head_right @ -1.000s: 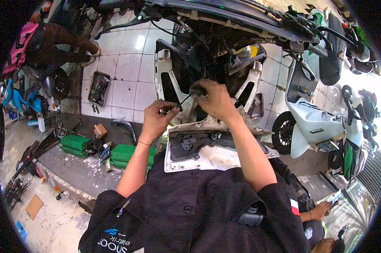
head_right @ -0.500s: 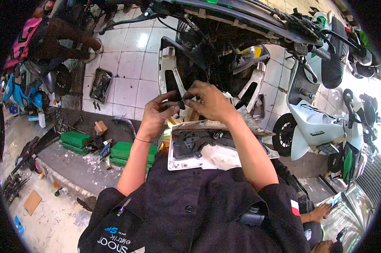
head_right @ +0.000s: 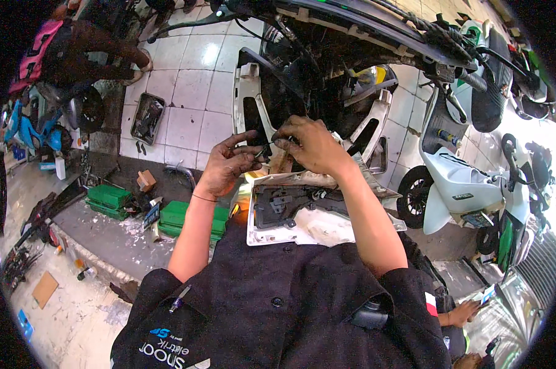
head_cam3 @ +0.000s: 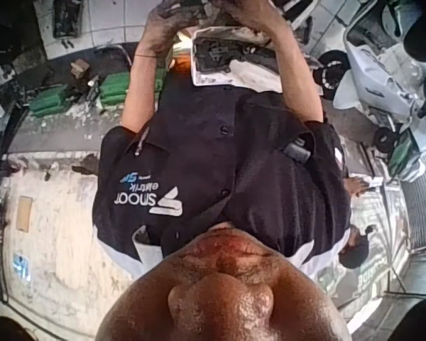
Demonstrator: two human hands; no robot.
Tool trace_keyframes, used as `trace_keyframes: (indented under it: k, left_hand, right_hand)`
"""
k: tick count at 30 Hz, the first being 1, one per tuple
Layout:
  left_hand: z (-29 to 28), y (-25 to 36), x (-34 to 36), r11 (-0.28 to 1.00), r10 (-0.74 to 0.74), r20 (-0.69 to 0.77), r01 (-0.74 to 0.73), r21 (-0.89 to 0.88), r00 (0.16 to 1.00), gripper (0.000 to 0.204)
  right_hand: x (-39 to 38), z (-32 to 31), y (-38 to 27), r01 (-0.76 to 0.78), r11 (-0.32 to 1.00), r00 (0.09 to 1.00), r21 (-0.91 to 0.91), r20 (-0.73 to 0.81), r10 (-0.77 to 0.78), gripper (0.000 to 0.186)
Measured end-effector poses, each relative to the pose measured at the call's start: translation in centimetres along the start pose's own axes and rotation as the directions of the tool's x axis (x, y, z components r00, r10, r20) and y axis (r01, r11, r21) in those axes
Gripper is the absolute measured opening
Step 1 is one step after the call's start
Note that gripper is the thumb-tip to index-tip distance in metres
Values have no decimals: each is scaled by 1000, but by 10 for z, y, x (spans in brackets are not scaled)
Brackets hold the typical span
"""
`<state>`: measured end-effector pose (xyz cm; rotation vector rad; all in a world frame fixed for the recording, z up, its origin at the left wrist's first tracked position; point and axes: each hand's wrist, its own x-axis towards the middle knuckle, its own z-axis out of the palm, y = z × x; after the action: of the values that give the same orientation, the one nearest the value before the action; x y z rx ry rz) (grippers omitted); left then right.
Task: The person removes the front fairing panels from a scooter by hand, disconnects electrical wire connectors, and strips the wires using pliers.
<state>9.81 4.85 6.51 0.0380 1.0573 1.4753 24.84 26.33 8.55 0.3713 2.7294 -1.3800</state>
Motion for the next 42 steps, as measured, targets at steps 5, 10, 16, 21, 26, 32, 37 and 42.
trace_keyframes:
  k: [5,10,16,21,26,32,37,42]
  left_hand:
    - [-3,-3,2,999,37,5,-38,25,999,61]
    - [-4,-5,2,996,43,7,-43,72,999,68]
    - [-5,0,-1,993,-16,19,18,-115,1000,70]
    - [-7,0,-1,986,-34,38,40,-163,999,67]
    - [-4,-5,1,992,51,2,-51,113,999,64]
    - [10,-5,13,887,80,-38,-54,459,996,41]
    - [19,-8,24,649,208,14,-149,746,978,28]
    - [24,-11,23,602,270,33,-195,774,962,22]
  right_hand:
    - [0,-2,-2,54,996,998,69,-43,-51,19]
    - [-1,-4,-8,-3,989,999,149,-38,9,19]
    - [-3,-5,-9,-69,981,997,179,-13,73,19]
    - [-3,-5,-8,-76,987,997,141,2,76,20]
    - [-4,-7,-11,-100,976,995,192,6,101,21]
    - [-4,-7,-14,-191,958,981,215,61,182,25]
    - [-4,-4,-9,-174,969,984,177,1,176,26]
    - [0,-7,0,32,999,999,-1,19,-32,27]
